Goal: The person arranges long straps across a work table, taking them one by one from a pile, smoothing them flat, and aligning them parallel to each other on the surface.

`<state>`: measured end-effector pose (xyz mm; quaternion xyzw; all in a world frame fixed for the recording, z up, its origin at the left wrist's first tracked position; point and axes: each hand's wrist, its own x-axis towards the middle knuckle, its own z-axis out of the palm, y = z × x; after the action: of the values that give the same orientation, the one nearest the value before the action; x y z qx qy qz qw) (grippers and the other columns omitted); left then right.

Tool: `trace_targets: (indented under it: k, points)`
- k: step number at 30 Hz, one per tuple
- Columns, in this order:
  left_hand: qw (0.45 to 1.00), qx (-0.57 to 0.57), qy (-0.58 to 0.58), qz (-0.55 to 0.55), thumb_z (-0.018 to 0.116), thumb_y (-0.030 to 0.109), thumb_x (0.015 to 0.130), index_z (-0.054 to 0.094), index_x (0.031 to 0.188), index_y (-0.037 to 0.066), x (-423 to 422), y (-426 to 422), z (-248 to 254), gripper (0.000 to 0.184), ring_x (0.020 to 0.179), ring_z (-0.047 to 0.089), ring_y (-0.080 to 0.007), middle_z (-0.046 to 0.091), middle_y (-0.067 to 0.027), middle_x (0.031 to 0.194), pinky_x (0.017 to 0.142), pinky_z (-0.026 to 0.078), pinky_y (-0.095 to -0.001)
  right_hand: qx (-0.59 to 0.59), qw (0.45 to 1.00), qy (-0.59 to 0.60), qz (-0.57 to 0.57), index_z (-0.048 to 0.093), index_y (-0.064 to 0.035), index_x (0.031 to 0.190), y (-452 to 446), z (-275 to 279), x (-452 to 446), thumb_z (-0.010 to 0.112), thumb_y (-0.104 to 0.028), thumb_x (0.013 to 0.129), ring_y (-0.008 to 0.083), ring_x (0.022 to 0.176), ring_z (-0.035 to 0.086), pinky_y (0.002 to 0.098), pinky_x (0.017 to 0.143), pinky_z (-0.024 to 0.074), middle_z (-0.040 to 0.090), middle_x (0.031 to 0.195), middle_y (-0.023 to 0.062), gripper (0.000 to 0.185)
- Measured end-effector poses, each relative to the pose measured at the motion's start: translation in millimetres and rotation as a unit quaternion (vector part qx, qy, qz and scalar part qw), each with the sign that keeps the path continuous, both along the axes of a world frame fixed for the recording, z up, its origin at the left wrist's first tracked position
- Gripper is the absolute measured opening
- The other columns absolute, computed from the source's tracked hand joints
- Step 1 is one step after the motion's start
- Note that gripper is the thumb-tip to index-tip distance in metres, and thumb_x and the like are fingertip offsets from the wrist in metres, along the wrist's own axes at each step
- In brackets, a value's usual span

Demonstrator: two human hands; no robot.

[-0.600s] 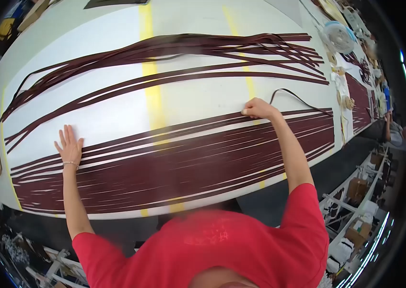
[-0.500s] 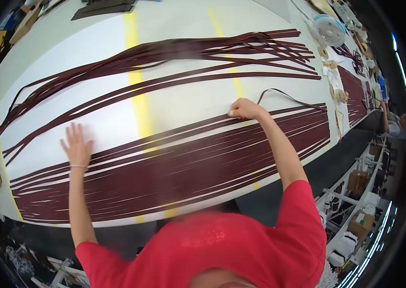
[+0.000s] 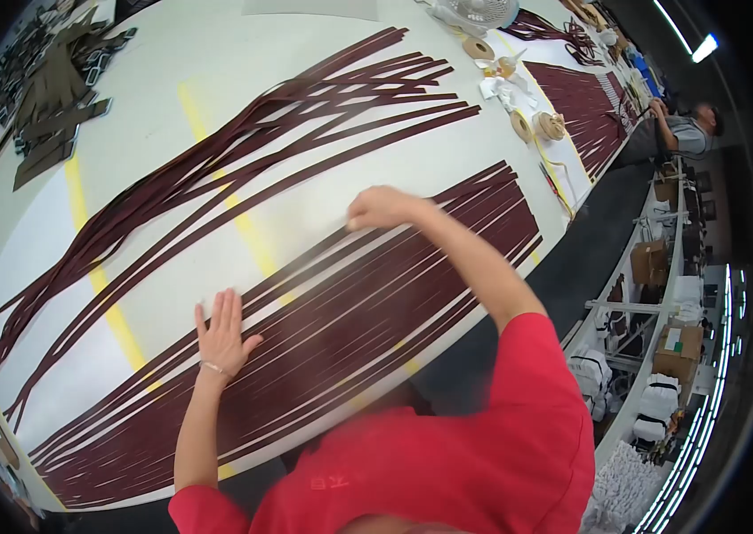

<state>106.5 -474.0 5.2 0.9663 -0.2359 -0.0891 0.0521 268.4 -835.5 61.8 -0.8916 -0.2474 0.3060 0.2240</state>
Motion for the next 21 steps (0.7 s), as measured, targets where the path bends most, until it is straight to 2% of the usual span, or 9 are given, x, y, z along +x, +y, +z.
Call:
trace_targets:
  k: [3, 8, 11, 12, 15, 16, 17, 19, 21]
  points:
    - [0.999, 0.036, 0.015, -0.004, 0.049, 0.055, 0.078, 0.023, 0.138, -0.001, 1, -1, 2, 0.086, 0.136, 0.017, -0.0271, 0.023, -0.0135, 0.145, 0.108, 0.002, -0.0535, 0.002, 0.995, 0.066, -0.074, 0.065, -0.0009, 0.079, -130, 24, 42, 0.063, -0.022, 0.075, 0.012, 0.057, 0.05, 0.0292, 0.053, 0.0419, 0.057, 0.061, 0.003, 0.021]
    - [0.996, 0.089, 0.016, -0.027, 0.037, 0.059, 0.081, 0.021, 0.137, -0.004, 2, 1, 1, 0.086, 0.136, 0.015, -0.0299, 0.022, -0.0163, 0.145, 0.109, 0.001, -0.0543, -0.074, 0.976, 0.082, -0.187, 0.067, -0.0001, 0.079, -262, 41, 74, 0.064, -0.021, 0.074, 0.0111, 0.057, 0.05, 0.028, 0.053, 0.0419, 0.058, 0.062, 0.0026, 0.022]
    - [0.996, 0.081, 0.032, -0.021, 0.038, 0.058, 0.081, 0.021, 0.137, -0.005, 3, 2, 2, 0.086, 0.136, 0.015, -0.0304, 0.021, -0.0167, 0.145, 0.109, 0.002, -0.0542, -0.107, 0.97, 0.048, -0.213, 0.068, -0.0024, 0.078, -297, 6, 82, 0.065, -0.024, 0.073, 0.0133, 0.061, 0.056, 0.0286, 0.058, 0.0447, 0.06, 0.062, 0.0043, 0.022]
    - [0.996, 0.085, 0.032, -0.022, 0.039, 0.058, 0.081, 0.021, 0.137, -0.005, 3, 2, 2, 0.086, 0.136, 0.014, -0.0307, 0.021, -0.0171, 0.145, 0.109, 0.002, -0.0539, -0.238, 0.945, 0.05, -0.219, 0.069, -0.0075, 0.088, -290, 5, 78, 0.063, -0.025, 0.073, 0.0191, 0.086, 0.06, 0.0366, 0.078, 0.046, 0.065, 0.086, 0.0078, 0.024]
    - [0.995, 0.085, 0.05, -0.015, 0.04, 0.058, 0.08, 0.022, 0.137, -0.005, 3, 1, 3, 0.086, 0.136, 0.013, -0.031, 0.02, -0.0169, 0.146, 0.109, 0.001, -0.0541, -0.395, 0.859, -0.207, -0.25, 0.066, -0.0126, 0.101, -268, -5, 49, 0.061, -0.026, 0.075, 0.0236, 0.114, 0.049, 0.0511, 0.096, 0.0337, 0.056, 0.118, 0.0088, 0.03]
    - [0.996, 0.088, 0.035, -0.009, 0.04, 0.058, 0.081, 0.022, 0.137, -0.004, 1, 2, 2, 0.086, 0.136, 0.013, -0.0315, 0.02, -0.0168, 0.146, 0.109, 0.001, -0.0545, -0.336, 0.864, -0.247, -0.281, 0.06, -0.0088, 0.108, -265, -20, 41, 0.056, -0.026, 0.077, 0.0256, 0.123, 0.038, 0.0638, 0.097, 0.0238, 0.045, 0.13, 0.012, 0.036]
    - [0.996, 0.089, 0.018, -0.001, 0.04, 0.058, 0.081, 0.022, 0.137, -0.004, -2, 2, -1, 0.086, 0.136, 0.013, -0.032, 0.02, -0.0167, 0.146, 0.108, 0.001, -0.0549, -0.266, 0.877, -0.278, -0.286, 0.054, -0.0097, 0.118, -253, -37, 28, 0.052, -0.035, 0.082, 0.026, 0.126, 0.035, 0.0607, 0.099, 0.023, 0.041, 0.133, 0.0129, 0.044]
    - [0.996, 0.089, 0.011, 0.017, 0.04, 0.058, 0.081, 0.022, 0.137, -0.004, -5, 1, -2, 0.085, 0.136, 0.013, -0.033, 0.02, -0.0165, 0.146, 0.108, 0.001, -0.0557, -0.241, 0.912, -0.243, -0.226, 0.039, -0.0113, 0.133, -197, -34, -5, 0.042, -0.051, 0.086, 0.0306, 0.133, 0.022, 0.0577, 0.105, 0.0145, 0.026, 0.143, 0.0163, 0.062]
    - [0.995, 0.09, 0.037, 0.039, 0.039, 0.059, 0.081, 0.023, 0.138, -0.003, -16, -3, 3, 0.085, 0.136, 0.013, -0.0341, 0.021, -0.0162, 0.146, 0.107, 0.001, -0.0565, -0.211, 0.926, -0.23, -0.214, 0.029, -0.0119, 0.138, -169, -50, -33, 0.041, -0.053, 0.085, 0.032, 0.136, 0.015, 0.0574, 0.106, 0.0105, 0.02, 0.145, 0.0179, 0.068]
